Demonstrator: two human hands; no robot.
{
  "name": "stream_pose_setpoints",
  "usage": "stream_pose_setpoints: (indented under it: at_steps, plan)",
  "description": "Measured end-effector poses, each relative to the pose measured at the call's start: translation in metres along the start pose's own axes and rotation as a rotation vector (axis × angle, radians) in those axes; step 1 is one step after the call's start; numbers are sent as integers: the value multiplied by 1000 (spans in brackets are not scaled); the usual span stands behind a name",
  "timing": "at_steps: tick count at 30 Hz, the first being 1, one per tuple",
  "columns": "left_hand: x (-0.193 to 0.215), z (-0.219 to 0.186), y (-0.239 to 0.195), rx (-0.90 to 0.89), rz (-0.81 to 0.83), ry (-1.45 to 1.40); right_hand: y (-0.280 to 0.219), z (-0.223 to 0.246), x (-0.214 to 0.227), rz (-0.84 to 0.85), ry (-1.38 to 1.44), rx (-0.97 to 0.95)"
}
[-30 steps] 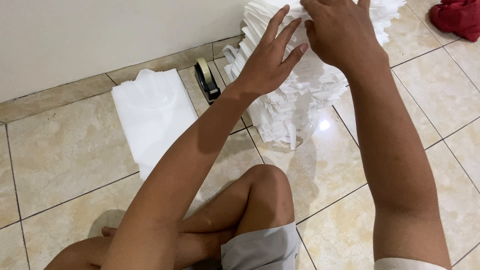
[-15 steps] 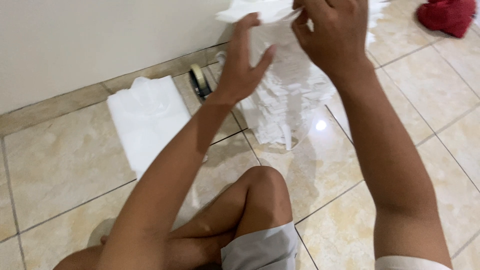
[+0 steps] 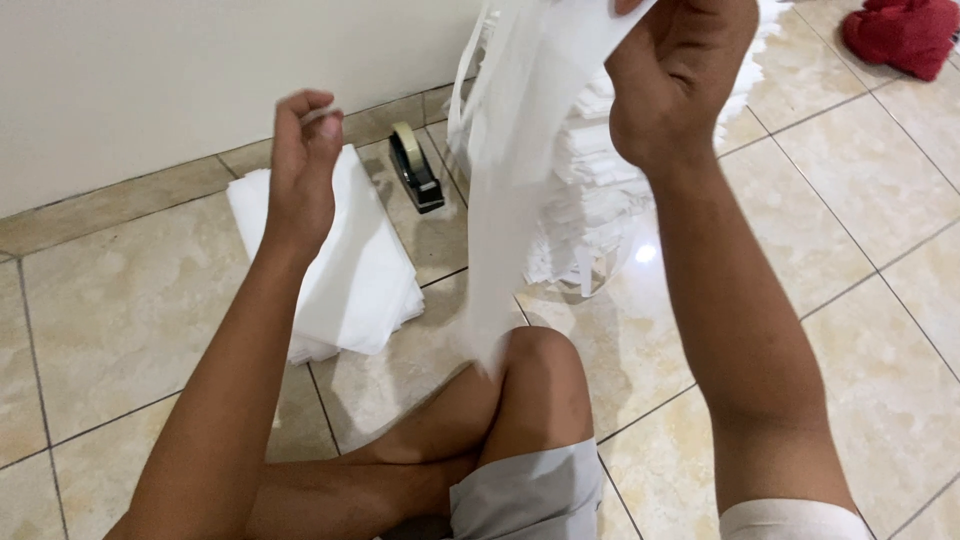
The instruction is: Folding and stacking white non-woven shopping bags on the floor.
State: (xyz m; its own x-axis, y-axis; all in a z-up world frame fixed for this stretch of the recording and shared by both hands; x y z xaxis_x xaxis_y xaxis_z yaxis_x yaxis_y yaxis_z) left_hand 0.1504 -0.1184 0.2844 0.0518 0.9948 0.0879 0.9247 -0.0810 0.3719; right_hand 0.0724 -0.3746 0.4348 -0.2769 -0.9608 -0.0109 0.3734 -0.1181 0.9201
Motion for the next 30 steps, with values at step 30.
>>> stream_pose_setpoints:
  at_steps: [30]
  plan:
    - [163,190,-138,659,-315,-137,-401,-114,-157,399,168,-1627]
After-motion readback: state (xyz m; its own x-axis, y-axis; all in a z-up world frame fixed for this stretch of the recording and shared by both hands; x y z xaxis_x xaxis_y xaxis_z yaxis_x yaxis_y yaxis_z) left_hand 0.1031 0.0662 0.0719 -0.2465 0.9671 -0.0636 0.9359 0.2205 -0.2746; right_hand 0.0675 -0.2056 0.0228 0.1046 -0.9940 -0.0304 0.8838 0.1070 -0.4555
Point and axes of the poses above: each hand's wrist, its own y-axis towards the middle knuckle, its own x-axis out of the back of the hand, z = x × y, the point moved 8 cm from there along y, towards the middle knuckle, and after that the axes turned 6 degrees about -z, right-handed, at the moved point
